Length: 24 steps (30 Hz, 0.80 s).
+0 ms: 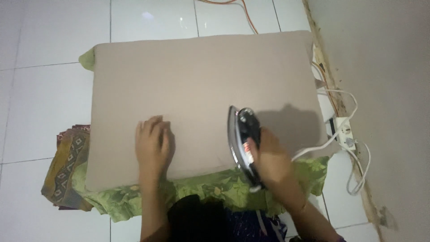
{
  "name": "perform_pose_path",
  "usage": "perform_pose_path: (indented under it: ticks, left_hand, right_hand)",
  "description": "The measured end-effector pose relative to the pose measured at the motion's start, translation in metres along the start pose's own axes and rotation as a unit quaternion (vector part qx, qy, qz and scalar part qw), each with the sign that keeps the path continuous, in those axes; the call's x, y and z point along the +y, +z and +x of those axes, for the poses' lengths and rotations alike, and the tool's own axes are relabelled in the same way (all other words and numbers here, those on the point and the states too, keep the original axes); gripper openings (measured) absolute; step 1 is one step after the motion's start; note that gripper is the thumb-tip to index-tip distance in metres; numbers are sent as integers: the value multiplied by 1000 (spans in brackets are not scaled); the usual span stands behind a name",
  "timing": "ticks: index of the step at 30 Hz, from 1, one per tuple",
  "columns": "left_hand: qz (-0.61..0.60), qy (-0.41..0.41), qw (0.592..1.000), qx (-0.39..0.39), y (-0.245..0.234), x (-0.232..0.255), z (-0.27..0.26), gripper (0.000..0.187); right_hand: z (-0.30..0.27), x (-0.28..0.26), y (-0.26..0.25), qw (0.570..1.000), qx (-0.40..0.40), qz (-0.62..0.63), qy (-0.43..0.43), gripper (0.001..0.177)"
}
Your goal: Ironing a light-colored fabric pillowcase on a flat surface.
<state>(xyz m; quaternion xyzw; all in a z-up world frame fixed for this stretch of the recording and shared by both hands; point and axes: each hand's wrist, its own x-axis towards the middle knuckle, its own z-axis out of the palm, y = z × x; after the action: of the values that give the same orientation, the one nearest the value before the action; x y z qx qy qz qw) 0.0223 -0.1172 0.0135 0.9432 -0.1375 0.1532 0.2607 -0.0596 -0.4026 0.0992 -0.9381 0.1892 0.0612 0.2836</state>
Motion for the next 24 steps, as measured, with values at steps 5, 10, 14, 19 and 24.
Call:
perform_pose_path:
  ticks: [5, 10, 14, 19, 24]
  left_hand:
    - [21, -38, 998, 48, -11, -15, -12, 28]
    - [-3, -1, 999, 51, -4, -6, -15, 25]
    - [-63, 0, 996, 68, -9, -3, -15, 22]
    - [-69, 19, 992, 106, -17, -2, -20, 22]
    - [-73, 18, 990, 119, -10, -3, -21, 19]
  right_hand:
    - [23, -12, 29, 982, 30, -30, -185, 36]
    - [103, -59, 42, 966, 134, 5, -220, 34]
    - [110, -86, 49, 970, 152, -27, -188, 36]
    - [69, -78, 48, 994, 54, -13, -98, 40]
    - [-5, -68, 38, 994, 9, 32, -106, 36]
